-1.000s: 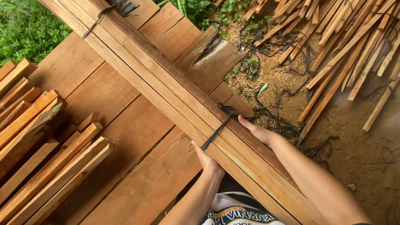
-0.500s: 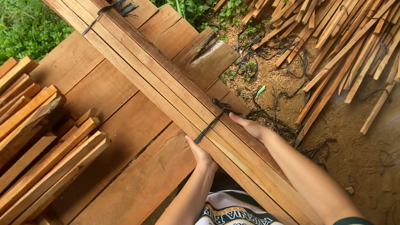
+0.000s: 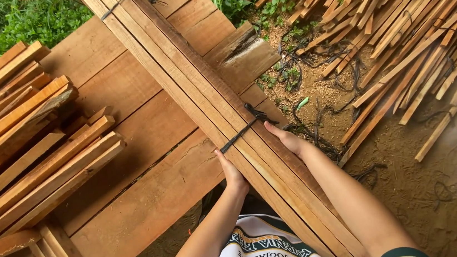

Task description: Organizing and sorting bundles of thin wood pieces on a workshop platform.

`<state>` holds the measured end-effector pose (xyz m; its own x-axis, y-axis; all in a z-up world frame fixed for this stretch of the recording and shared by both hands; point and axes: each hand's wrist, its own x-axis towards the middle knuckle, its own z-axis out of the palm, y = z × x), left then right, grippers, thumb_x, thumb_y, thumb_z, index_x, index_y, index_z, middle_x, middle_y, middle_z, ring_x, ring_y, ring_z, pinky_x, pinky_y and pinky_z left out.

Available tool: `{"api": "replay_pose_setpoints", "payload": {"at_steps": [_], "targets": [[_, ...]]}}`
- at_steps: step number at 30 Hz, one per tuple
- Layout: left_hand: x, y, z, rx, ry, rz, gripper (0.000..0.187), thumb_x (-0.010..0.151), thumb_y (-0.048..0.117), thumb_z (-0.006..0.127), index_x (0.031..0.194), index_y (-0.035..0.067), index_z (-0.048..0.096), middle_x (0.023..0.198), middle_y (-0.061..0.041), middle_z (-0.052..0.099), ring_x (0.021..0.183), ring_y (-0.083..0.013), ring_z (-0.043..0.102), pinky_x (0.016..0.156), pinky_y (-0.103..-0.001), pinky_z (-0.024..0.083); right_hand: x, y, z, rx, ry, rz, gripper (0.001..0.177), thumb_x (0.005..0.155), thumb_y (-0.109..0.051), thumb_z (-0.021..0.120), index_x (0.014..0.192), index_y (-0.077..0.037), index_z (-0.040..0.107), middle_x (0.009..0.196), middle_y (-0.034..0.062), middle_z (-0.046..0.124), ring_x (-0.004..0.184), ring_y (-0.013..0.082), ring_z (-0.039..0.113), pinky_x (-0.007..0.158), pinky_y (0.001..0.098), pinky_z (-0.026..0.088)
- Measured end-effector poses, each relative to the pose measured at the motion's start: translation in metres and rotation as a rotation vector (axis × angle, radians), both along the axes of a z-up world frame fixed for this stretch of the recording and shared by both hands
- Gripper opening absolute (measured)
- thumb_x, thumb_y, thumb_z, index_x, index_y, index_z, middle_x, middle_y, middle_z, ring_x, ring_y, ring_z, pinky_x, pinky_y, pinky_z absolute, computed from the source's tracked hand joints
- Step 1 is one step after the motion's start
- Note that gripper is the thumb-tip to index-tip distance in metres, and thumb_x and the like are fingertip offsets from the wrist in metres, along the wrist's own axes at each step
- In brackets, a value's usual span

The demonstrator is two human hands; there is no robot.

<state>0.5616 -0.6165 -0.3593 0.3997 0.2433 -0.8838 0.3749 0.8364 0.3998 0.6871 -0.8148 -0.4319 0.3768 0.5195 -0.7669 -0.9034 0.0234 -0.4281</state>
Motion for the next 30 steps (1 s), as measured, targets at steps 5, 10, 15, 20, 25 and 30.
{"api": "replay_pose_setpoints", "payload": {"at_steps": [5,10,15,20,25,30], "targets": [[0.004,-0.004,-0.020,0.012,-0.013,-0.006,0.099,0.083,0.095,0.038,0.147,0.022,0.056,0.147,-0.012,0.057,0.131,-0.0303,0.057,0.113,-0.044,0.044,0.002,0.015,0.030,0.015,0.012,-0.019,0.055,0.093,-0.059,0.067,0.120,-0.012,0.075,0.108,0.0135,0.077,0.086,0.0258,0.076,0.077,0.0371,0.063],[-0.005,0.001,-0.029,0.038,-0.018,0.005,0.094,0.085,0.094,0.037,0.145,0.025,0.059,0.142,-0.010,0.061,0.126,-0.0270,0.060,0.110,-0.042,0.047,0.007,0.016,0.021,0.002,-0.019,-0.013,0.053,0.093,-0.058,0.068,0.120,-0.013,0.075,0.106,0.0120,0.077,0.085,0.0238,0.076,0.076,0.0359,0.063],[-0.012,0.001,-0.035,0.086,-0.051,-0.091,0.097,0.089,0.092,0.032,0.148,0.020,0.055,0.147,-0.013,0.056,0.132,-0.0299,0.056,0.112,-0.042,0.044,0.009,0.004,0.000,-0.132,-0.121,0.109,0.075,0.086,-0.075,0.068,0.132,-0.017,0.069,0.112,0.0136,0.075,0.088,0.0264,0.076,0.075,0.0386,0.063],[-0.022,-0.012,0.116,0.140,-0.041,-0.221,0.102,0.092,0.086,0.021,0.164,0.015,0.012,0.170,-0.015,0.008,0.157,-0.0334,0.009,0.129,-0.048,0.010,-0.020,-0.050,-0.015,-0.272,-0.168,0.192,0.083,0.085,-0.077,0.069,0.141,-0.015,0.063,0.121,0.0185,0.070,0.100,0.0321,0.072,0.083,0.0455,0.060],[-0.060,-0.020,0.086,0.160,-0.062,-0.288,0.105,0.093,0.086,0.013,0.164,0.009,0.004,0.171,-0.018,-0.002,0.158,-0.0332,-0.003,0.129,-0.051,0.001,-0.071,-0.049,0.088,-0.367,-0.198,0.232,0.081,0.087,-0.065,0.069,0.148,-0.014,0.056,0.131,0.0207,0.063,0.116,0.0353,0.064,0.094,0.0465,0.054],[-0.095,-0.043,0.074,0.109,-0.082,-0.431,0.101,0.096,0.084,0.014,0.165,0.011,0.003,0.171,-0.016,-0.002,0.158,-0.0336,-0.002,0.129,-0.048,0.007,-0.099,-0.076,0.080,-0.634,-0.317,0.301,0.102,0.083,-0.077,0.068,0.155,-0.009,0.045,0.144,0.0296,0.054,0.125,0.0387,0.060,0.093,0.0495,0.055]]}}
